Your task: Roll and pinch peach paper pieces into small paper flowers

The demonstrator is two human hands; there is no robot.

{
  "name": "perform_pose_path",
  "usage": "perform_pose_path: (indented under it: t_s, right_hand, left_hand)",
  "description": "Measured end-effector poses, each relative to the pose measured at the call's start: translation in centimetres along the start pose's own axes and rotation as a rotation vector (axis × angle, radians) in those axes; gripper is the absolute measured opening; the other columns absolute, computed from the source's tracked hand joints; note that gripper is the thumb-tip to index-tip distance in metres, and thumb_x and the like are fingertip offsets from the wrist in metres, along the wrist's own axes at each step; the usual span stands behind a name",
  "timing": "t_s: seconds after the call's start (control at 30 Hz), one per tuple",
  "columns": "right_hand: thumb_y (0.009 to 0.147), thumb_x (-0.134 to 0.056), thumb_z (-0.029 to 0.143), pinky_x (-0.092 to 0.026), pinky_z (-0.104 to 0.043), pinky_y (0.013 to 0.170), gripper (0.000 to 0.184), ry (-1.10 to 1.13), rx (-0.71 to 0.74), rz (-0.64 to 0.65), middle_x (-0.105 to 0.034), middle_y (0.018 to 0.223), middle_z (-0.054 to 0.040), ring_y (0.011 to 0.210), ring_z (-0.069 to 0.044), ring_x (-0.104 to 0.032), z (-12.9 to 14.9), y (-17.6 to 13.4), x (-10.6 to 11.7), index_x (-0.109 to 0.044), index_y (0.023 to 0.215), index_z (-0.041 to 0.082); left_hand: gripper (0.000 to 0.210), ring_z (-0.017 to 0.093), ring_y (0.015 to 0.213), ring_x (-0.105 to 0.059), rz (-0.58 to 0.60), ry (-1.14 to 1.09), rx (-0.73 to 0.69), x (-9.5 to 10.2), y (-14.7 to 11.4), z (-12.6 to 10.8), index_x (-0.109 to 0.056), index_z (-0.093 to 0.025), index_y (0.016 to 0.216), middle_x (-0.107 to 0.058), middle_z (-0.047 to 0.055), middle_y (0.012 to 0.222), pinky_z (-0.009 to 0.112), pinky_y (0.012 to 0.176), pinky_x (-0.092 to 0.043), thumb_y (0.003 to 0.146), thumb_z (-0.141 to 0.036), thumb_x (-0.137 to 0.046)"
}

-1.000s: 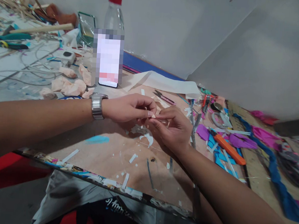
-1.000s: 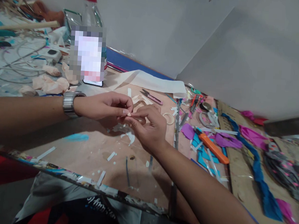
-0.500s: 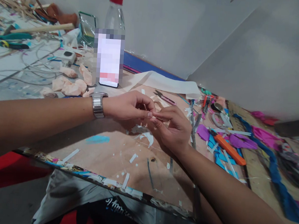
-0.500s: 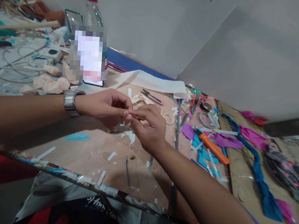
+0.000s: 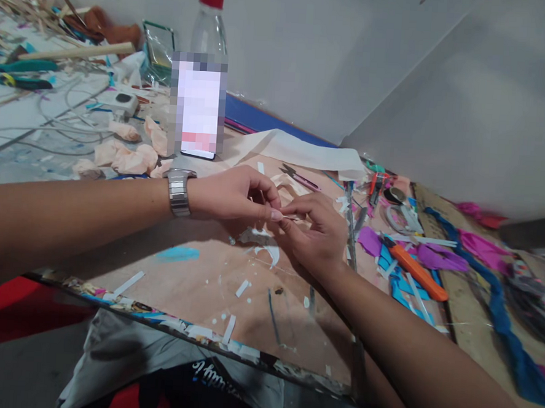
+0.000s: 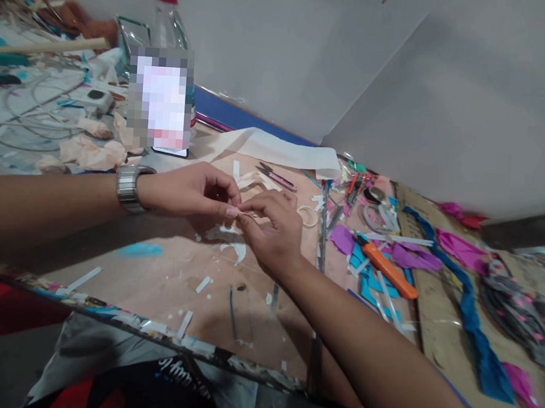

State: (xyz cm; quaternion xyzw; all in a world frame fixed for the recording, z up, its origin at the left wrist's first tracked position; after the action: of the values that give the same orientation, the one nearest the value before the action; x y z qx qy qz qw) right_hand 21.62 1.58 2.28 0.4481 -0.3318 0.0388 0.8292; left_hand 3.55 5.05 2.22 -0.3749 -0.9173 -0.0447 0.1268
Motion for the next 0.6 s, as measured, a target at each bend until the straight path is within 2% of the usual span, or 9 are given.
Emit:
perform_pose_path:
  t_s: [0.13, 0.3, 0.6]
  right_hand:
    - [0.086, -0.082, 0.032, -0.045, -0.029, 0.084, 0.015, -0.016, -0.006, 0.029, -0.072, 0.083, 0.0023, 0.082, -0.008, -0.066, -0.01, 0.03, -0.08, -0.072, 0.086, 0.020]
    - [0.089, -0.080, 0.036, -0.044, -0.031, 0.085, 0.017, -0.032, -0.041, 0.060, -0.073, 0.085, 0.0012, 0.082, -0.010, -0.065, -0.11, -0.01, -0.26, -0.073, 0.088, 0.021]
    - [0.092, -0.076, 0.029, -0.045, -0.031, 0.085, 0.011, 0.032, -0.006, 0.041, -0.076, 0.093, 0.0020, 0.079, -0.008, -0.064, 0.27, 0.08, -0.24, -0.075, 0.101, 0.024]
  left_hand:
    - [0.035, 0.009, 0.067, -0.059, -0.008, -0.006, 0.040, -0.02, -0.07, 0.38, -0.076, -0.012, 0.096, -0.071, 0.004, 0.080, 0.019, 0.061, -0.043, 0.084, -0.045, -0.079]
    - [0.029, 0.008, 0.069, -0.058, -0.017, 0.025, -0.002, 0.27, 0.06, 0.15, -0.077, -0.013, 0.092, -0.073, 0.004, 0.081, 0.018, 0.062, -0.043, 0.086, -0.041, -0.077]
    - [0.028, 0.010, 0.072, -0.063, -0.015, 0.027, 0.043, 0.55, 0.04, -0.41, -0.073, -0.012, 0.090, -0.073, 0.005, 0.081, 0.019, 0.068, -0.047, 0.088, -0.039, -0.071]
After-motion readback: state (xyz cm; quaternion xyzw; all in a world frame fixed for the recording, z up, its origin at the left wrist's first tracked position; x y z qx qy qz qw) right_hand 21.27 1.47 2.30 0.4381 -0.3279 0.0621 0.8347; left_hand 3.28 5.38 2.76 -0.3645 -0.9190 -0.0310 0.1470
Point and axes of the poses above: each hand's wrist, its own y-axis towards the middle knuckle, its own x-axis out of the back of the hand, z = x × y, the point moved 4 cm from there along y, towards the middle knuckle
